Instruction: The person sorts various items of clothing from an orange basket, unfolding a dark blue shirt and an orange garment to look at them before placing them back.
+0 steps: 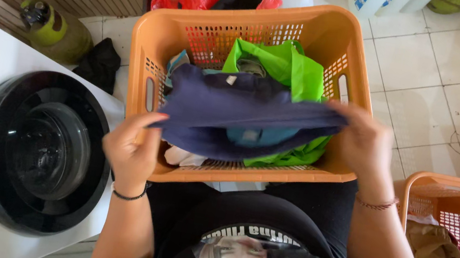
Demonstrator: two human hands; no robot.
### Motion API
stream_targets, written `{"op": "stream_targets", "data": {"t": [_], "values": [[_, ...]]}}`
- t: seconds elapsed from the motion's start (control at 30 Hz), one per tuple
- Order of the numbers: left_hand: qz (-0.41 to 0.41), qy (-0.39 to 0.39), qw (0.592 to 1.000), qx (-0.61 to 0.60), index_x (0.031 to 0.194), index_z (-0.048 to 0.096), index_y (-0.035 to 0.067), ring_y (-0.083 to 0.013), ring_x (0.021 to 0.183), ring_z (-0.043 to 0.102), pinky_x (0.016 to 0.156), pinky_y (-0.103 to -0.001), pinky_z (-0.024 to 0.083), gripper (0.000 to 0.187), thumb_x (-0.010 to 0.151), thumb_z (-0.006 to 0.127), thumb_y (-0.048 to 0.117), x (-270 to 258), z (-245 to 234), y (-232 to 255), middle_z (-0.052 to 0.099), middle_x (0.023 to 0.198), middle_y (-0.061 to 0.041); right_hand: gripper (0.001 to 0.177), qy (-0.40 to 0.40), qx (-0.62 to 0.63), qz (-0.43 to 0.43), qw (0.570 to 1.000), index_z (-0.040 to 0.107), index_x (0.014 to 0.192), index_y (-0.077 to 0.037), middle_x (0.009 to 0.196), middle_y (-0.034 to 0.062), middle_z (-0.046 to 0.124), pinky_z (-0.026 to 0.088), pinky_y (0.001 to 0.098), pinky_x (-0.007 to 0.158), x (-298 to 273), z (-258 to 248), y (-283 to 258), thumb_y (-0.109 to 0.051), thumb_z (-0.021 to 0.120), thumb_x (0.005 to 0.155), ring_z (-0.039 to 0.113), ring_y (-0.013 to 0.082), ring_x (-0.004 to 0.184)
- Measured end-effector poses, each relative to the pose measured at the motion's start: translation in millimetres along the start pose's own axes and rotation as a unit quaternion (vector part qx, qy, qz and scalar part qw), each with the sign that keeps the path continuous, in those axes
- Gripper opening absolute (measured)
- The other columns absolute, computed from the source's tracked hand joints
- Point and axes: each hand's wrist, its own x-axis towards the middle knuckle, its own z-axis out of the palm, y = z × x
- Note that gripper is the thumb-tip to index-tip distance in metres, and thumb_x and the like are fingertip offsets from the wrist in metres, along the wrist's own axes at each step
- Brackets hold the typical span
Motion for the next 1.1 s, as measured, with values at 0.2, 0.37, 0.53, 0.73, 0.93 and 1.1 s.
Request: {"op": "stream_targets", "data": {"t": [0.2, 0.37, 0.53, 0.73, 0.93, 1.1], "values": [[0.063, -0.154, 0.986, 0.021, 0.091, 0.071, 0.007, -0.0255, 0.079, 0.07, 0.074, -0.032, 0.054, 0.016, 0.08, 0.063, -0.002, 1, -6, 13, 0.072, 0.086, -0.011, 0.044, -0.089, 0.007, -0.027, 0.996, 0.074, 0.114, -0.015, 0.108, 0.0123, 0.075, 0.058, 0.0382, 0.089, -2, -14, 5, 0.002, 0.05, 0.081, 0.073, 0.03, 0.1], [-0.105, -0.388, 0.914, 0.059, 0.093, 0.075, 0.006, -0.0227, 0.068, 0.071, 0.064, -0.032, 0.055, 0.018, 0.076, 0.068, 0.005, -10, 6, -22, 0.072, 0.076, -0.01, 0.032, -0.331, -0.106, 0.127, 0.929, 0.08, 0.109, -0.021, 0.093, 0.0091, 0.078, 0.058, 0.0399, 0.077, -21, 1, 29, -0.013, 0.063, 0.084, 0.074, 0.031, 0.086], [-0.156, -0.384, 0.905, 0.091, 0.104, 0.075, 0.014, -0.0226, 0.076, 0.075, 0.067, -0.035, 0.056, 0.032, 0.081, 0.076, 0.035, -5, 23, -54, 0.076, 0.082, -0.006, 0.037, -0.348, -0.07, 0.049, 0.933, 0.075, 0.115, -0.018, 0.102, 0.0097, 0.077, 0.057, 0.0441, 0.078, -16, 21, 51, -0.037, 0.071, 0.084, 0.073, 0.0338, 0.092], [-0.174, -0.282, 0.9, 0.283, 0.095, 0.077, 0.013, -0.0306, 0.086, 0.073, 0.073, -0.043, 0.056, 0.041, 0.087, 0.074, 0.053, 14, 77, -124, 0.075, 0.088, -0.009, 0.047, -0.33, -0.173, 0.058, 0.926, 0.073, 0.121, -0.021, 0.108, 0.0086, 0.076, 0.057, 0.0484, 0.08, 20, 84, 54, -0.054, 0.06, 0.089, 0.071, 0.0345, 0.097], [-0.239, -0.309, 0.857, 0.337, 0.093, 0.07, 0.011, -0.0351, 0.088, 0.071, 0.076, -0.047, 0.055, 0.046, 0.083, 0.077, 0.056, -9, 107, -149, 0.075, 0.091, -0.014, 0.07, -0.369, -0.284, 0.123, 0.876, 0.058, 0.141, -0.015, 0.102, 0.0151, 0.076, 0.059, 0.0469, 0.079, 34, 159, 84, -0.065, 0.056, 0.092, 0.073, 0.0341, 0.095], [-0.187, -0.23, 0.887, 0.354, 0.109, 0.059, 0.007, -0.0387, 0.093, 0.069, 0.074, -0.048, 0.056, 0.056, 0.077, 0.084, 0.046, -11, 113, -152, 0.066, 0.103, -0.018, 0.075, -0.342, -0.233, 0.152, 0.898, 0.043, 0.153, -0.02, 0.099, 0.0127, 0.076, 0.058, 0.0465, 0.078, 26, 184, 104, -0.054, 0.063, 0.09, 0.073, 0.0347, 0.091]]}}
